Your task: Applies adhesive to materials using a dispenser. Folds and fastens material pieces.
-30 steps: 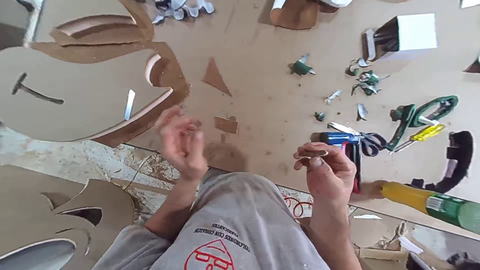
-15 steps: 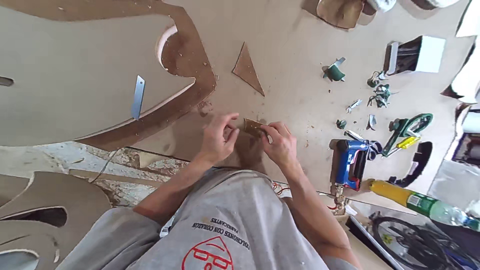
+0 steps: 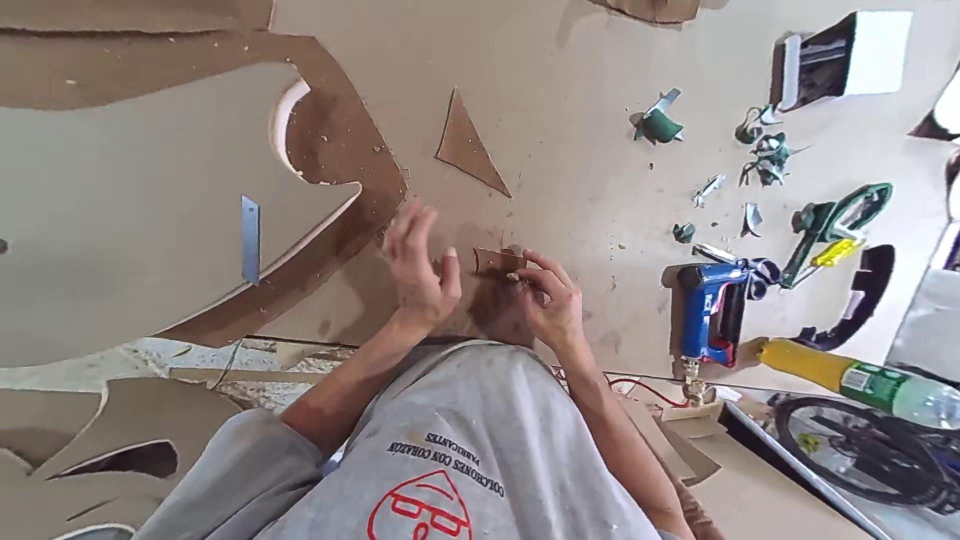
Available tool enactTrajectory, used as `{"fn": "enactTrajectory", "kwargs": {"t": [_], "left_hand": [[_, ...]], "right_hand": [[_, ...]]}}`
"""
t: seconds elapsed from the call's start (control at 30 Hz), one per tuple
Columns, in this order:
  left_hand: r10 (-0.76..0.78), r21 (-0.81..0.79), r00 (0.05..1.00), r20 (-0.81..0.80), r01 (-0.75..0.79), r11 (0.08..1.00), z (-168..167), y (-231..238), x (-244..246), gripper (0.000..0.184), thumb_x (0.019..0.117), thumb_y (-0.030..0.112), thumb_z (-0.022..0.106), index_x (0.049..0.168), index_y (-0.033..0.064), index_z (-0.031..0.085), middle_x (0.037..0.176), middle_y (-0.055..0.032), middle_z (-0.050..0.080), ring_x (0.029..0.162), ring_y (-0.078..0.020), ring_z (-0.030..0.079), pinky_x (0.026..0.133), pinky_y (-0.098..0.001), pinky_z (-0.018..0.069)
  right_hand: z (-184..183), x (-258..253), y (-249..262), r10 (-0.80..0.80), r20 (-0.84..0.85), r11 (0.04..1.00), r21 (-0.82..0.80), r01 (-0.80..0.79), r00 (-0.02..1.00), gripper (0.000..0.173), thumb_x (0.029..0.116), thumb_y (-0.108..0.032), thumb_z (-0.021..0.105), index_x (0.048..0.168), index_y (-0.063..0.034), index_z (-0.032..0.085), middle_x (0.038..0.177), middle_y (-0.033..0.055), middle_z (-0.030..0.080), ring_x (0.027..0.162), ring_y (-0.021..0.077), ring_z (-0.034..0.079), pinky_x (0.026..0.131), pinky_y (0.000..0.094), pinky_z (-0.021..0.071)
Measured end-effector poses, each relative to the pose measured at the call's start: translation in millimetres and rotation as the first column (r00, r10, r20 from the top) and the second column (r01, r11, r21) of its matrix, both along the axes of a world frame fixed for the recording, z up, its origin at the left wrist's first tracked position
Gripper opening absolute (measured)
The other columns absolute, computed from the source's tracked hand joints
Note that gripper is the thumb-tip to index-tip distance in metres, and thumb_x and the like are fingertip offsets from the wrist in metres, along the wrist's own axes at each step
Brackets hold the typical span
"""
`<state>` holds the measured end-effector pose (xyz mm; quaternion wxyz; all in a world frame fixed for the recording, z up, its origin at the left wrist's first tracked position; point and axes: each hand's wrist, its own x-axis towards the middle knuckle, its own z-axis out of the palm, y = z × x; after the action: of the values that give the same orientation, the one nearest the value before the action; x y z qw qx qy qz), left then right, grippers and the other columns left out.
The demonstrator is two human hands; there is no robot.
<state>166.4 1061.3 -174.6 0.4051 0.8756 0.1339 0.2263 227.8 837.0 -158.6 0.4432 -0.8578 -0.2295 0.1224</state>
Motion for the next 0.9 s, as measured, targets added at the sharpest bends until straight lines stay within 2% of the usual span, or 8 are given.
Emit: {"fn": "enactTrajectory", "kwargs": {"t": [0.07,0.17,0.27,0.4,0.47,0.57,0.73,0.9], "left_hand": [[-0.055,-0.156,0.997,0.058,0.064,0.986,6.1,-0.2,-3.4,0.050,0.0990,0.016,0.057,0.144,-0.0020,0.044,0.154,-0.0235,0.044,0.125,-0.0287,0.062,0.099,-0.0476,0.0572],[-0.324,-0.349,0.944,0.063,0.325,0.879,6.1,-15.4,-4.3,0.047,0.1012,0.017,0.052,0.144,-0.0008,0.046,0.153,-0.0226,0.046,0.120,-0.0264,0.065,0.097,-0.0457,0.0588],[-0.433,-0.358,0.901,-0.024,0.397,0.845,-5.0,-20.5,2.2,0.051,0.1075,0.030,0.037,0.148,0.0008,0.045,0.157,-0.0183,0.044,0.133,-0.0250,0.056,0.109,-0.0500,0.0478],[-0.177,-0.253,0.984,0.018,0.176,0.951,-4.4,-3.1,3.4,0.069,0.1077,0.050,0.024,0.152,0.0000,0.039,0.165,-0.0195,0.033,0.155,-0.0313,0.026,0.126,-0.0601,0.0185],[-0.090,-0.267,0.980,0.178,0.136,0.954,-8.7,8.3,6.9,0.067,0.1088,0.051,0.026,0.150,0.0001,0.039,0.163,-0.0213,0.034,0.153,-0.0344,0.032,0.124,-0.0580,0.0304],[-0.138,-0.306,0.978,0.154,0.180,0.935,-12.7,6.5,0.5,0.056,0.1090,0.040,0.036,0.145,-0.0024,0.043,0.159,-0.0254,0.037,0.140,-0.0352,0.050,0.111,-0.0538,0.0486],[-0.227,-0.321,0.968,0.106,0.250,0.913,-9.0,-5.4,-1.9,0.055,0.0970,0.011,0.058,0.148,0.0004,0.040,0.156,-0.0237,0.043,0.133,-0.0326,0.057,0.104,-0.0498,0.0553],[-0.391,-0.239,0.911,0.129,0.411,0.880,-8.3,-10.5,-2.0,0.053,0.0937,0.013,0.059,0.144,0.0023,0.046,0.151,-0.0209,0.050,0.135,-0.0306,0.055,0.108,-0.0514,0.0502]], "right_hand": [[5.0,-2.8,4.5,-0.021,0.025,1.000,-0.011,0.021,0.999,0.018,0.0958,-0.014,0.067,0.107,-0.0032,0.076,0.129,0.0152,0.068,0.094,0.0142,0.073,0.080,0.0292,0.0637],[10.6,-2.4,12.1,-0.008,0.146,0.997,-0.072,0.019,0.989,0.017,0.0952,-0.015,0.068,0.105,-0.0045,0.077,0.127,0.0151,0.070,0.092,0.0159,0.074,0.077,0.0310,0.0639],[5.4,-2.7,14.0,0.024,0.164,0.989,-0.150,0.001,0.986,0.018,0.0953,-0.017,0.065,0.105,-0.0081,0.077,0.132,0.0129,0.069,0.095,0.0174,0.074,0.074,0.0334,0.0627],[4.7,-5.8,13.6,-0.008,0.126,0.984,-0.173,0.030,0.992,0.018,0.0971,-0.017,0.065,0.106,-0.0079,0.077,0.133,0.0120,0.068,0.094,0.0149,0.074,0.077,0.0311,0.0631],[6.7,-7.4,19.9,-0.025,0.169,0.973,-0.223,0.063,0.985,0.018,0.0979,-0.019,0.064,0.106,-0.0099,0.078,0.133,0.0104,0.069,0.091,0.0149,0.075,0.074,0.0317,0.0629],[6.3,-7.6,30.9,0.008,0.268,0.937,-0.338,0.086,0.963,0.018,0.0974,-0.019,0.064,0.105,-0.0122,0.079,0.134,0.0102,0.068,0.089,0.0195,0.074,0.068,0.0349,0.0610],[1.2,-5.7,36.5,0.035,0.316,0.911,-0.400,0.100,0.948,0.019,0.0967,-0.019,0.064,0.105,-0.0135,0.080,0.134,0.0104,0.067,0.090,0.0206,0.073,0.069,0.0351,0.0606],[2.1,-5.6,38.9,0.058,0.320,0.899,-0.428,0.090,0.946,0.016,0.0958,-0.018,0.065,0.102,-0.0134,0.079,0.135,0.0098,0.067,0.093,0.0224,0.073,0.070,0.0366,0.0603]]}}
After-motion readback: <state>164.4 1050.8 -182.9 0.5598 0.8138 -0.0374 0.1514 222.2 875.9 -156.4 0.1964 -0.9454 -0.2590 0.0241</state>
